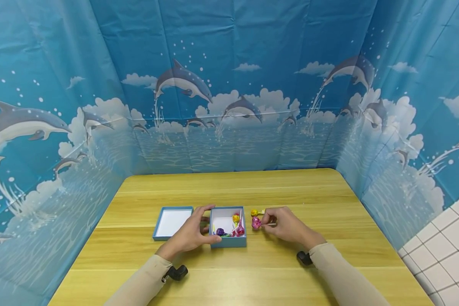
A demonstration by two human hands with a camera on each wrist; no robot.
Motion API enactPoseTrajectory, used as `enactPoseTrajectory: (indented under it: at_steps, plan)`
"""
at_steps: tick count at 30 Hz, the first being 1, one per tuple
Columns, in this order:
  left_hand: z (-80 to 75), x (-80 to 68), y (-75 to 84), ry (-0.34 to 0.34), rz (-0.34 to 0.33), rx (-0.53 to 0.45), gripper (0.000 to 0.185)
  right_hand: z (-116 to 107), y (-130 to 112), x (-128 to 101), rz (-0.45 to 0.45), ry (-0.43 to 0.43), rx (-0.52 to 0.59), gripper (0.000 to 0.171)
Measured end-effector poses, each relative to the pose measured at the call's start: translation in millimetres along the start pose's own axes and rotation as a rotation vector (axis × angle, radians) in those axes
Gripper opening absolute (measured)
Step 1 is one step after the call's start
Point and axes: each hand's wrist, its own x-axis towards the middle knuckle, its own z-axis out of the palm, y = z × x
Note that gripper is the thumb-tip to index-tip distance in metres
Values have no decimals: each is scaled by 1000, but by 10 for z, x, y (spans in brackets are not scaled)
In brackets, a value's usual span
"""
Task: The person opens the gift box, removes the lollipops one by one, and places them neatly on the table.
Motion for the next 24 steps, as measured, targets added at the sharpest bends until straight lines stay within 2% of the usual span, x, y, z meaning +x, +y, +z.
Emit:
enactPoseTrajectory:
  at_steps: [9, 24]
  plan:
    - [10, -3, -10, 1, 20, -1, 111, 59, 37, 2, 12, -20, 5, 24]
    - [-4, -6, -5, -1, 5, -30, 111, 29, 37, -20, 22, -16, -32, 23]
